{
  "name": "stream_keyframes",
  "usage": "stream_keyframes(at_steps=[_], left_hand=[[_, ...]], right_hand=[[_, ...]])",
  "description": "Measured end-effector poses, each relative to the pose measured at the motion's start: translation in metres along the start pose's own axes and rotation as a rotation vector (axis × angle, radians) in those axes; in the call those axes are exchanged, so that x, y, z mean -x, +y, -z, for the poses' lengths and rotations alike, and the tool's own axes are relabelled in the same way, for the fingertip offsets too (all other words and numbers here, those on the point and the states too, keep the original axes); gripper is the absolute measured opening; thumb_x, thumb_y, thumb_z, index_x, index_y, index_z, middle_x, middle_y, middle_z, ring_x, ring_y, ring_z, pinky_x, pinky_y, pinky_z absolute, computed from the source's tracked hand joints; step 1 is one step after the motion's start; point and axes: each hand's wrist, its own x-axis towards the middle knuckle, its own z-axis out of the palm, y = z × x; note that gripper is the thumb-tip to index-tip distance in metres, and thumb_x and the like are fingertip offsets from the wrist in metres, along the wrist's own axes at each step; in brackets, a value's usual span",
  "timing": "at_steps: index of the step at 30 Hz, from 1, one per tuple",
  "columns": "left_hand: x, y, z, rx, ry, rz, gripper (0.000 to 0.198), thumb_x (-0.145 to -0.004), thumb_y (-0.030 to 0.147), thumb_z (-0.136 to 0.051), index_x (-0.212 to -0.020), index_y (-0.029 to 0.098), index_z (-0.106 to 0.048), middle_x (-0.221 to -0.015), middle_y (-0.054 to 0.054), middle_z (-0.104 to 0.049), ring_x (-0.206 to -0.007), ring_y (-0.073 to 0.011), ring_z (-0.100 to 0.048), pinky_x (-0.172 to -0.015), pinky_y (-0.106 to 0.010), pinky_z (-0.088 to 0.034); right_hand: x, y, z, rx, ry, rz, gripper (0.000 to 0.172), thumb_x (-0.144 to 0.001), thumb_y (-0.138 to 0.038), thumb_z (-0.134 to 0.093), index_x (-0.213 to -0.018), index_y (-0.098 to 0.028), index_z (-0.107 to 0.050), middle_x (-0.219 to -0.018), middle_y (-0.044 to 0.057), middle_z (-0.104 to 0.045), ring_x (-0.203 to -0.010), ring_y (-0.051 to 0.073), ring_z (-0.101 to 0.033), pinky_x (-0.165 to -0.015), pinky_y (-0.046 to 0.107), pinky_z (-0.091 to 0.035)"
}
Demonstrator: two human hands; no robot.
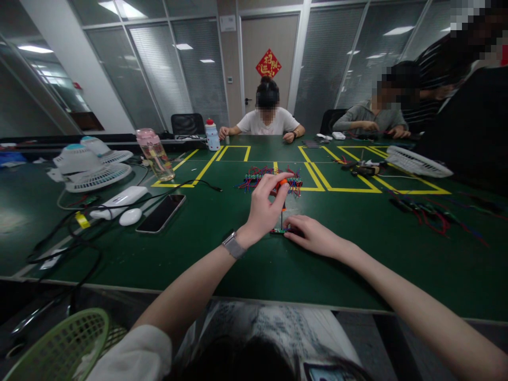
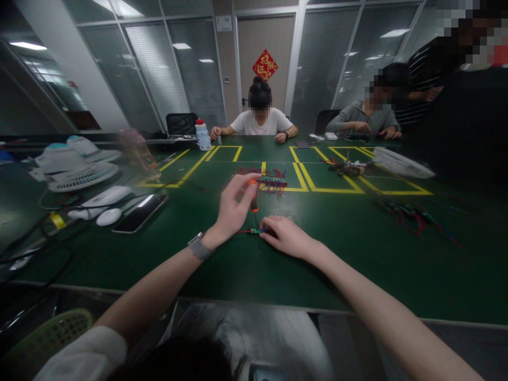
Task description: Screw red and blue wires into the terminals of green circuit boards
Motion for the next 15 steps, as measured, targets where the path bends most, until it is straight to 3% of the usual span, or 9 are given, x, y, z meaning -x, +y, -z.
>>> stream_keyframes(at_steps=[15], left_hand=[[0.0003, -0.001, 0.0003, -0.001, -0.005, -0.006, 0.024, -0.098, 0.027, -0.045, -0.113, 0.021, -0.063, -0.101, -0.005, -0.063, -0.089, -0.0145, -0.06, -0.073, -0.025, -0.05]], right_hand=[[-0.0003, -0.0004, 0.0001, -0.01, -0.002, -0.004, 0.007, -0.091, -0.024, -0.056, -0.09, -0.018, -0.058, -0.083, 0.004, -0.061, -0.073, 0.018, -0.055, -0.068, 0.029, -0.043]])
